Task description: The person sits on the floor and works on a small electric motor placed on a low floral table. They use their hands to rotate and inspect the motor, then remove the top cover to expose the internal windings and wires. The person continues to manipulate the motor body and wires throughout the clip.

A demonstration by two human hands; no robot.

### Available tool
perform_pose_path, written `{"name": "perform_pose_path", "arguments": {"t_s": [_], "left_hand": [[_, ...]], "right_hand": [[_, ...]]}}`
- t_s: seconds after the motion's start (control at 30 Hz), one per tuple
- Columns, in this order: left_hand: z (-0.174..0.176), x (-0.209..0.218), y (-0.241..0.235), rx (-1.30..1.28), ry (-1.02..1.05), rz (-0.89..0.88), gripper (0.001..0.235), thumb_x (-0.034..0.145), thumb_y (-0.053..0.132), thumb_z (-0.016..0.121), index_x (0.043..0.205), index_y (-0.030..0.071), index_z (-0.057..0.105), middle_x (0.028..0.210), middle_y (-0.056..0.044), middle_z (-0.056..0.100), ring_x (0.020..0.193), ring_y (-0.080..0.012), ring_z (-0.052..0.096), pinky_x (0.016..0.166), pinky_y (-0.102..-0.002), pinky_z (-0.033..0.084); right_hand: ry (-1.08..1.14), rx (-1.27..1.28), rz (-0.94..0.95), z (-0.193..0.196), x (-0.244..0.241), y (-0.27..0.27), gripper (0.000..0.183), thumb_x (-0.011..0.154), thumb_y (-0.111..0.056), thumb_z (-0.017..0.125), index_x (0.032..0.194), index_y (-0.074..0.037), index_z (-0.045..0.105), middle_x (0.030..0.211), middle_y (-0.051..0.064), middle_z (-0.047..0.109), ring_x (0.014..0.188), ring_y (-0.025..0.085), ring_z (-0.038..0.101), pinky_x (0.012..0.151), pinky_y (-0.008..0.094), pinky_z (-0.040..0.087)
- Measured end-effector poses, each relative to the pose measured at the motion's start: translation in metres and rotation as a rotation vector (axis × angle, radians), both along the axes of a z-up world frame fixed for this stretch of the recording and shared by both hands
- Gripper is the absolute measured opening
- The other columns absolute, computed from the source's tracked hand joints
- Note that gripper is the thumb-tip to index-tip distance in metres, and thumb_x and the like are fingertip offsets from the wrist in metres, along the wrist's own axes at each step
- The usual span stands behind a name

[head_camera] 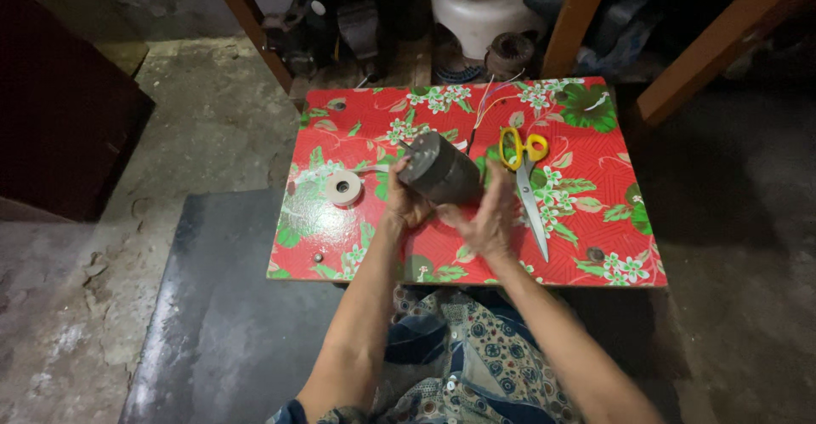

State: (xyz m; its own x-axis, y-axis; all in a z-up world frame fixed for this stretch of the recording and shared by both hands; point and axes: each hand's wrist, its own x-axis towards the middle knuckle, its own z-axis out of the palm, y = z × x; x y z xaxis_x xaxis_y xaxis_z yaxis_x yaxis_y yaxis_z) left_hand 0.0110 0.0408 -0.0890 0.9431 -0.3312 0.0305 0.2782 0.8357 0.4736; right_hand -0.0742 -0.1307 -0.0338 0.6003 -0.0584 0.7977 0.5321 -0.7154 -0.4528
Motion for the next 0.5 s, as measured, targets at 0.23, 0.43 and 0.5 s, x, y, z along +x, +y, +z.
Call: {"name": "perform_pose_path", "arguments": {"t_s": [0.23, 0.43, 0.5], "left_hand": [[-0.055, 0.017, 0.003, 0.171, -0.057, -0.025, 0.052, 0.092, 0.036, 0.071, 0.134, 0.008, 0.059, 0.132, -0.015, 0.065, 0.122, -0.0306, 0.064, 0.108, -0.051, 0.052], [-0.084, 0.027, -0.007, 0.329, -0.174, 0.062, 0.049, 0.093, 0.034, 0.065, 0.129, 0.001, 0.063, 0.125, -0.014, 0.068, 0.114, -0.0243, 0.067, 0.101, -0.042, 0.054], [-0.095, 0.033, -0.010, 0.500, -0.302, 0.165, 0.051, 0.096, 0.034, 0.064, 0.129, -0.004, 0.066, 0.121, -0.016, 0.070, 0.110, -0.0235, 0.066, 0.097, -0.039, 0.053]], "right_hand": [[0.188, 0.141, 0.108, -0.012, 0.013, 0.015, 0.121, 0.064, -0.059, 0.094, 0.151, 0.002, 0.035, 0.142, 0.027, 0.051, 0.131, 0.042, 0.055, 0.107, 0.049, 0.048], [0.199, 0.302, 0.243, -0.017, 0.019, 0.004, 0.115, 0.057, -0.044, 0.100, 0.147, -0.001, 0.043, 0.139, 0.018, 0.058, 0.128, 0.033, 0.061, 0.110, 0.044, 0.049], [0.198, 0.380, 0.395, -0.015, 0.020, -0.003, 0.108, 0.060, -0.035, 0.101, 0.147, -0.003, 0.047, 0.140, 0.015, 0.061, 0.130, 0.029, 0.062, 0.114, 0.042, 0.050]]}}
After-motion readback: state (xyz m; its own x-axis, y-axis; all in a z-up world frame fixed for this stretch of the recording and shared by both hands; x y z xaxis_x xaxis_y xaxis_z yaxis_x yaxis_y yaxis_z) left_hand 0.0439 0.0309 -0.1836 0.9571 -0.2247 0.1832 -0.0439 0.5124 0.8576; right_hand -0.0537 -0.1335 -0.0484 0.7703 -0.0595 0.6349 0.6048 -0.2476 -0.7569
